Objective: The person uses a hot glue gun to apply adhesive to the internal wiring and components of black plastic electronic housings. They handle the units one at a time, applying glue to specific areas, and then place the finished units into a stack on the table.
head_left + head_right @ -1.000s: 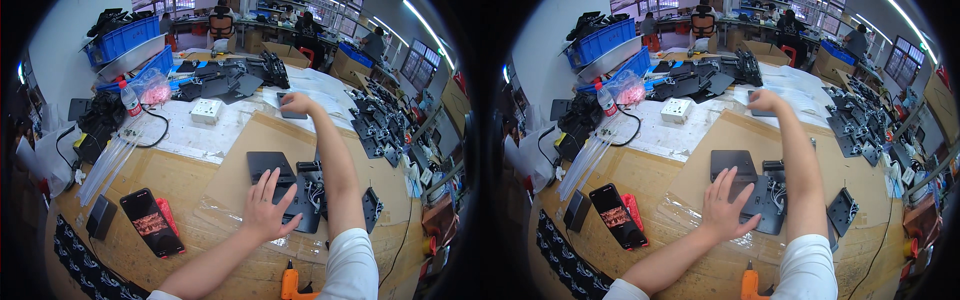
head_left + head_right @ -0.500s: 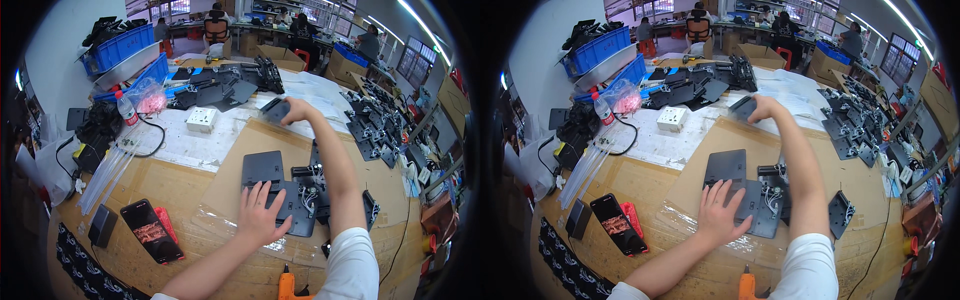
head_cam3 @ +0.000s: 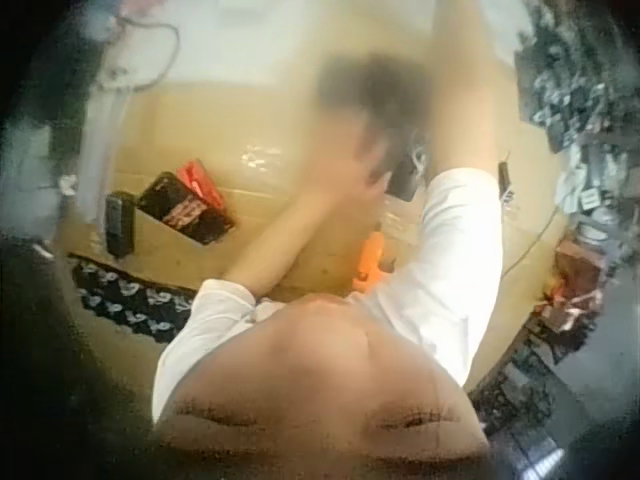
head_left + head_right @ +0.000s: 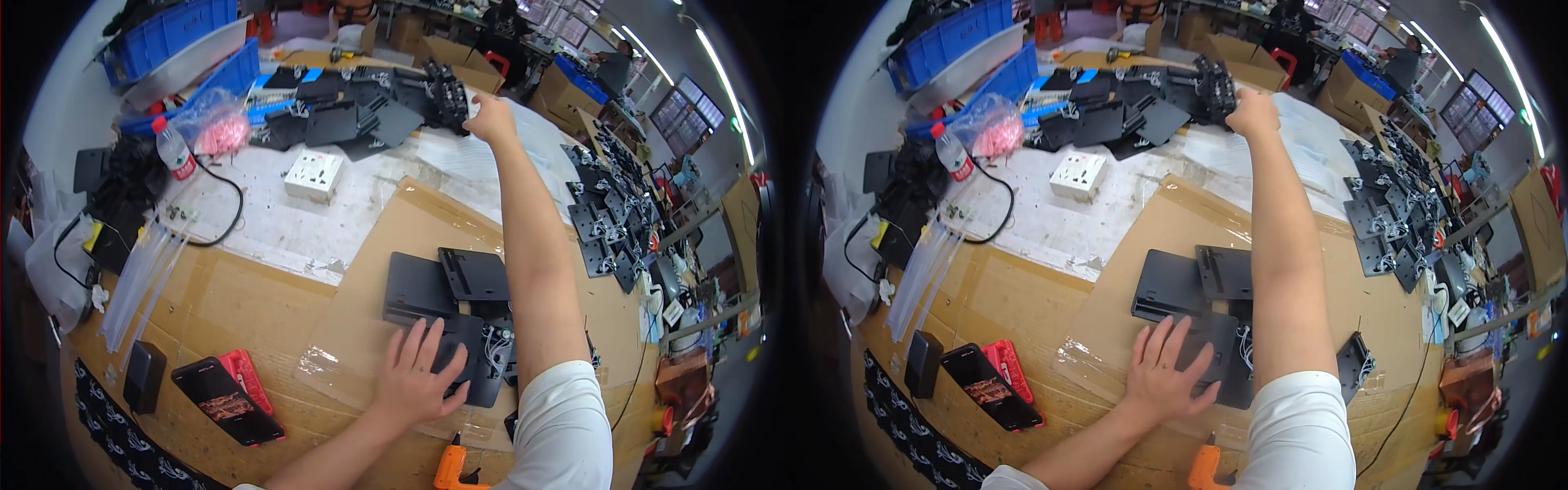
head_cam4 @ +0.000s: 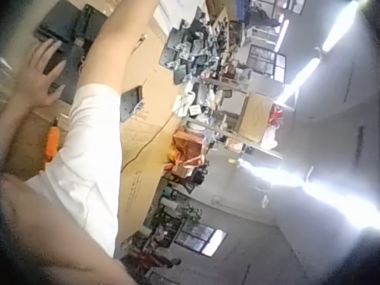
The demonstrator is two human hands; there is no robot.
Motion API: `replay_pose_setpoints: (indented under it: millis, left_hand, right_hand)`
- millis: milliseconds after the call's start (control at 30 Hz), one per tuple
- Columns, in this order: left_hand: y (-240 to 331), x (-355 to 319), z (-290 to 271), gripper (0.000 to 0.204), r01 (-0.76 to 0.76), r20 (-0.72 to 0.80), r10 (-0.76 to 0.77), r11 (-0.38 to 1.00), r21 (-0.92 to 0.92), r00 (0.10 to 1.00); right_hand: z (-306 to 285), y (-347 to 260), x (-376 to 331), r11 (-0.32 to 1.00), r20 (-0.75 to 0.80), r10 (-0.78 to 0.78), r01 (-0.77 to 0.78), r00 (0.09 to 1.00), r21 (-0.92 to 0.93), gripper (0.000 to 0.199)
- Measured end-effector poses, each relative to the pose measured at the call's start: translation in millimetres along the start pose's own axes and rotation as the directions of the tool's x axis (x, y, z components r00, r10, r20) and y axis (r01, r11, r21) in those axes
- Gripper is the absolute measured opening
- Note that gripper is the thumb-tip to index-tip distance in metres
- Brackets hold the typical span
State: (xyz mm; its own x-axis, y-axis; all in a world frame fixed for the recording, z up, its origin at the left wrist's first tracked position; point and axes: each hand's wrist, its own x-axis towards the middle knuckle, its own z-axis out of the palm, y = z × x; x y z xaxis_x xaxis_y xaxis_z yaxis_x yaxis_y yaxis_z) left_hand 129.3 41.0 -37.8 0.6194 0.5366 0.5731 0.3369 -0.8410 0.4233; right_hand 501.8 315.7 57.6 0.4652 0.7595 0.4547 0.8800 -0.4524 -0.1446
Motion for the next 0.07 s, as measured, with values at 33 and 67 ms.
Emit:
replay_pose_setpoints:
  millis: [33, 67]
  left_hand:
    - [-2, -1, -1, 0.048, 0.022, 0.002, -0.022, 1.0, 0.011, 1.0]
    - [-4, -1, -2, 0.05, 0.049, 0.028, -0.049, 0.999, -0.02, 0.998]
  right_hand:
    - [1, -22, -4, 0.997, 0.059, 0.072, -0.072, 0.996, -0.017, 0.066]
    - [0, -38, -8, 0.996, 0.08, 0.092, -0.091, 0.993, -0.022, 0.076]
